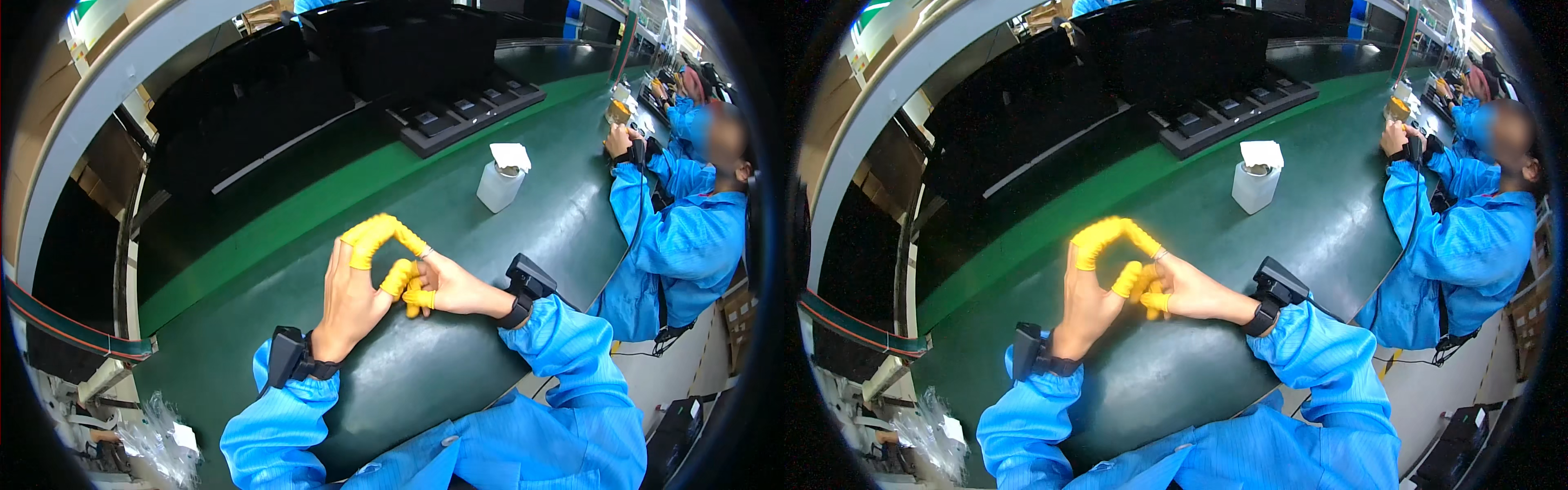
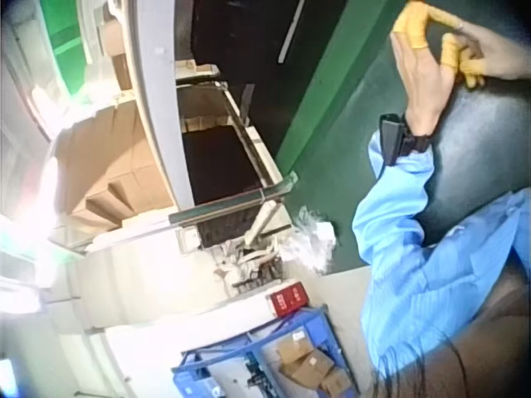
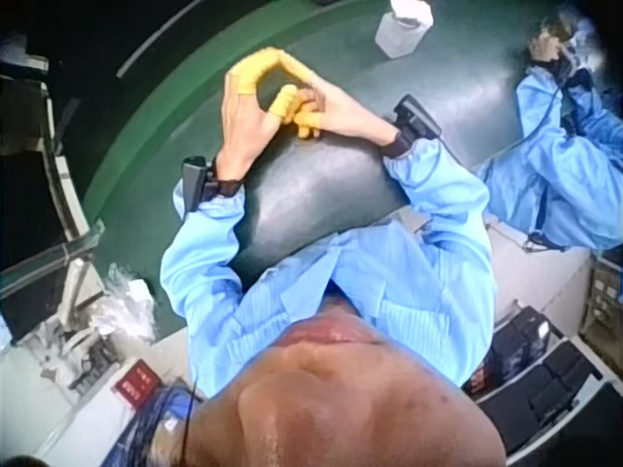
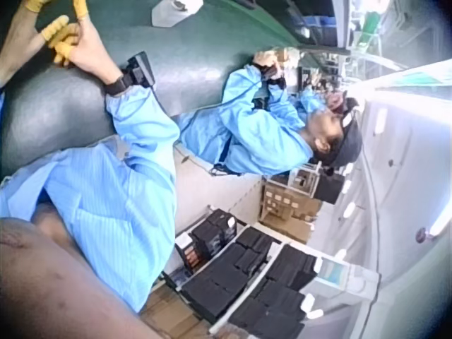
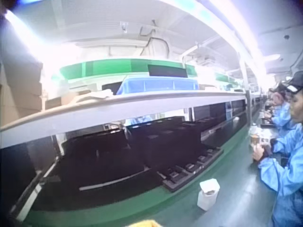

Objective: Cleaning and inspecting the backs of several smartphones at a factory assembly line.

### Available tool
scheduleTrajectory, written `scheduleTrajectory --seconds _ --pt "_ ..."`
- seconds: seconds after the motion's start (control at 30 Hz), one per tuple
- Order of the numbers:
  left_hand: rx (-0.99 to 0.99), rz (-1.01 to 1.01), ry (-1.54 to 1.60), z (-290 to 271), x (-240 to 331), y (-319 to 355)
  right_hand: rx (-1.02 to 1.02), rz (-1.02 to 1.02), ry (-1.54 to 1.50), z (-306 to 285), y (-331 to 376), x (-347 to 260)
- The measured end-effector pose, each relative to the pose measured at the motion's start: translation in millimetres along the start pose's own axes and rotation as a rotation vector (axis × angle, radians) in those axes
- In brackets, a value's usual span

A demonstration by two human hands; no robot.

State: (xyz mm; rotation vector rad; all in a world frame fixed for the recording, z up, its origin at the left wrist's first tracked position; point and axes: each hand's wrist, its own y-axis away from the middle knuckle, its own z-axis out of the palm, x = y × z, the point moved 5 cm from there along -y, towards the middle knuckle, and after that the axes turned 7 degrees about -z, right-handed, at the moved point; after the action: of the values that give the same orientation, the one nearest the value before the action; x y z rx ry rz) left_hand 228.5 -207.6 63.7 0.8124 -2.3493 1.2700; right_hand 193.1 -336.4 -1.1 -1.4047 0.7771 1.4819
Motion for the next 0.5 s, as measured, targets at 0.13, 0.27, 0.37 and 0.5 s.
scheduleTrajectory --seconds 0.13,0.27,0.37,0.5 --pt "-0.103 0.110 -0.142 -7.7 19.0 -6.4 0.054 -0.180 0.203 0.3 0.6 2.2" --pt "-0.302 0.135 -0.234 -5.1 17.2 -4.9 0.013 -0.373 0.622 6.0 7.6 -17.2" --pt "-0.340 0.140 -0.182 -5.7 17.7 -2.3 -0.016 -0.440 0.763 7.7 10.0 -16.5" --pt "-0.392 0.129 -0.112 -6.2 23.5 -4.7 -0.026 -0.427 0.768 7.5 10.0 -15.7"
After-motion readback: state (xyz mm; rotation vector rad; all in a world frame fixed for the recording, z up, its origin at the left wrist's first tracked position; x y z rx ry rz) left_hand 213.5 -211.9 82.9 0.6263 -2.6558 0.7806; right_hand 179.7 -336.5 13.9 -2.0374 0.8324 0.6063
